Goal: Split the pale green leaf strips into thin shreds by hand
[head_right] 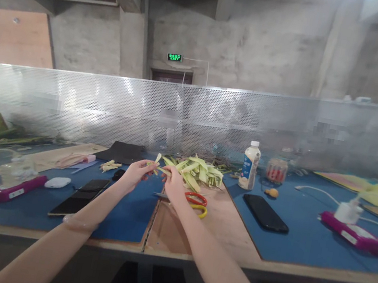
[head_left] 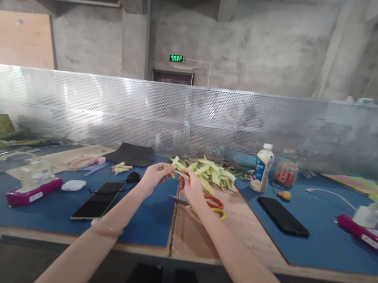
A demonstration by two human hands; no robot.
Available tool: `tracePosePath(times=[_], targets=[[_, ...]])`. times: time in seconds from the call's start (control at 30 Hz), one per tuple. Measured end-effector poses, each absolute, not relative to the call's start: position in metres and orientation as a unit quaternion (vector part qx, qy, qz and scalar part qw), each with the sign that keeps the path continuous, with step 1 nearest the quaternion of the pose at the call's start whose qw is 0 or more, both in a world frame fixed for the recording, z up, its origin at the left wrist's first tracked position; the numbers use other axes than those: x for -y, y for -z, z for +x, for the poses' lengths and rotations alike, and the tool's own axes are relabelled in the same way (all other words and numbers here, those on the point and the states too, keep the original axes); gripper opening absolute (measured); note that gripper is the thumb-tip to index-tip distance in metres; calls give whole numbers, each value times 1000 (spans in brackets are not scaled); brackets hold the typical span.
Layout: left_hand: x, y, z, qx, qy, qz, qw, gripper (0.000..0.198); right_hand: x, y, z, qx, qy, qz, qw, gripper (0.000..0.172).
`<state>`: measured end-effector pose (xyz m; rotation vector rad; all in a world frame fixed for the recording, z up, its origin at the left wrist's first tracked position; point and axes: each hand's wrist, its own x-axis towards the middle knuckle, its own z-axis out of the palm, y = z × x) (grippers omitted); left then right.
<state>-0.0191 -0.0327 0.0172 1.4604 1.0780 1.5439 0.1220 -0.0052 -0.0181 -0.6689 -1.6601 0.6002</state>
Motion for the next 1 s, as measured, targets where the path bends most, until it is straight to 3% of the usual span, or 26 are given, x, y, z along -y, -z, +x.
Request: tracePosePath(times=[1.0], targets=[[25,-7,-21,-427,-529,640,357,46,6,12,125,697,-252,-312,594,25]])
